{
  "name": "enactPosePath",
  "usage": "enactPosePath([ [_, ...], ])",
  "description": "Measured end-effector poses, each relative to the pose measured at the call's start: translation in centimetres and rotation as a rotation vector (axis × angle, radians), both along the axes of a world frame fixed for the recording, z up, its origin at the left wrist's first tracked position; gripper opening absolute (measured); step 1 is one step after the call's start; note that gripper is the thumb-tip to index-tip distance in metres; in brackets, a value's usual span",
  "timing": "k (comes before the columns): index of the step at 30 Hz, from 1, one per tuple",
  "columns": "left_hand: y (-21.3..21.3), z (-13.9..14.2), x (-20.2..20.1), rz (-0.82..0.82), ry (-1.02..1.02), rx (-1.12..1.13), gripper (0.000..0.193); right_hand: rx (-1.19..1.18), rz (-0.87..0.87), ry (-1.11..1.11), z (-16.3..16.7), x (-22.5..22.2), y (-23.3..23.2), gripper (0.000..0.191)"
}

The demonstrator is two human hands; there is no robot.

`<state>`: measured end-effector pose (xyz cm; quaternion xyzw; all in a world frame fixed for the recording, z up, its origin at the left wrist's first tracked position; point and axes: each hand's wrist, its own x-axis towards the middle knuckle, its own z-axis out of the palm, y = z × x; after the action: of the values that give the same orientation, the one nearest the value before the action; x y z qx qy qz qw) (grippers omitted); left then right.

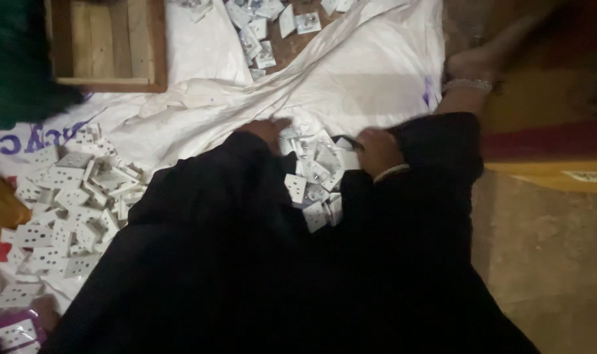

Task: The person sits on the floor and repeatedly picks up small white electrical components, places them into clear plastic bags, and sets the filled bags into a wooden tray. Another person works nearby in the same manner.

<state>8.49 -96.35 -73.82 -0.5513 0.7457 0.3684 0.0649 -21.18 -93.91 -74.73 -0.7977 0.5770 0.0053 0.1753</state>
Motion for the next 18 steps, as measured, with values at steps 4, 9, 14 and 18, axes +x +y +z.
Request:
enactPosePath([
  [4, -0.4, -1.1, -0.7, 0.041, -0.023, -0.060, 0.059, 0.216, -0.242, -0.386, -0.8, 0.1, 0.0, 0.031],
  [9, -0.5, -2.1, -1.1, 0.089, -0.021, 0.025, 0.074, 0.111, -0.185, -0.443, -1.6, 1.0, -0.4, 0.045],
  [14, 0.5, -3.6, -1.4, -0.043, 0.251, 0.076, 0.068, 0.484, -0.200, -0.689, -1.6, 1.4, -1.0, 0.041],
  [18, 2.7, -3.9, -3.4, 0.191, 0.455, 0.145, 0.051, 0.645, -0.052, -0.890, -1.7, 1.5, -0.9, 0.030],
])
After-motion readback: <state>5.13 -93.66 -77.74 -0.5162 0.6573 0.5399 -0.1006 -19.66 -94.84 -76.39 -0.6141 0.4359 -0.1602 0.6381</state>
